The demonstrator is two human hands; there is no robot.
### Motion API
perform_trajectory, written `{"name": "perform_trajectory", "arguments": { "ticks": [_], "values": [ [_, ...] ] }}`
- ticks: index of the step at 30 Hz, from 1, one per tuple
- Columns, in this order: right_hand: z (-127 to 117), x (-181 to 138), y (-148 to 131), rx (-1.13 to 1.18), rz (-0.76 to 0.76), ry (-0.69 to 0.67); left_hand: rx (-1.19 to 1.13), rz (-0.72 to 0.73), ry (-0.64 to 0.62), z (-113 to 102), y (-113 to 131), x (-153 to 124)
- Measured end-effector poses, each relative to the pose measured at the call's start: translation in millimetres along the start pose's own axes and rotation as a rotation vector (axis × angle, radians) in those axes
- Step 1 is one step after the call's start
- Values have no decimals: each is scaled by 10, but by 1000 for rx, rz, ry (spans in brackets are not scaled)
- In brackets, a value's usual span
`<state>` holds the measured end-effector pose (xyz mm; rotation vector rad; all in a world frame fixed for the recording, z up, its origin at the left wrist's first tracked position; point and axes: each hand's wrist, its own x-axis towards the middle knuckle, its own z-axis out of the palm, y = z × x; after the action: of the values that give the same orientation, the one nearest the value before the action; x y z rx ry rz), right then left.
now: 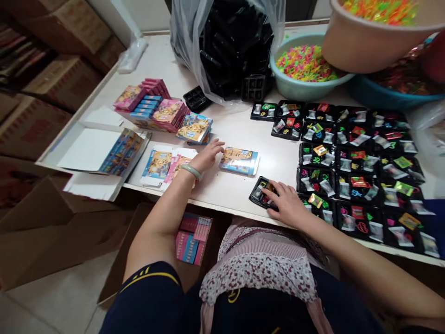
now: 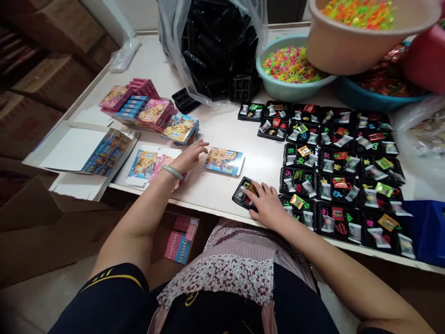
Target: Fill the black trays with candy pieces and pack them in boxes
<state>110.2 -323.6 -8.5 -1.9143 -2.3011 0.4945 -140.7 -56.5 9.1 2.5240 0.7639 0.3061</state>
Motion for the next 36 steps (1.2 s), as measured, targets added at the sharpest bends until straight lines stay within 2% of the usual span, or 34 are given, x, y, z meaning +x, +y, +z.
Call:
{"name": "perform_trajectory", "arguments": {
  "ticks": [3,7,10,13,17,21,24,28,31,32,33,36],
  "values": [
    [6,12,-16,29,2,22,140,-21,49,79,200,18],
    [6,103,-60,65,14,-21,183,4,-36,540,790,93],
    [9,157,-78,80,19,-63,284,-161,22,852,1152,170],
    [46,131,-104,82,19,-39,346,-327,34,954,1302,216],
    [217,32,-129,23,24,65,369,-368,-31,937,1327,154],
    [440,15,-59,-41,-25,155,366,-369,-36,985,1302,49],
    [497,94,-10,-47,-29,187,345,-353,-27,1004,1240,18],
    [307,145,-132,9,11,140,276,-357,41,895,1257,-61],
    [84,132,-289,86,3,88,217,-312,168,756,1288,-160],
    [29,174,-297,93,-10,82,222,-273,212,707,1221,-152],
    [-12,241,-264,86,-17,89,235,-202,204,665,1112,-103],
    [-55,464,3,16,-34,66,187,-11,244,613,737,185]
  ]
}}
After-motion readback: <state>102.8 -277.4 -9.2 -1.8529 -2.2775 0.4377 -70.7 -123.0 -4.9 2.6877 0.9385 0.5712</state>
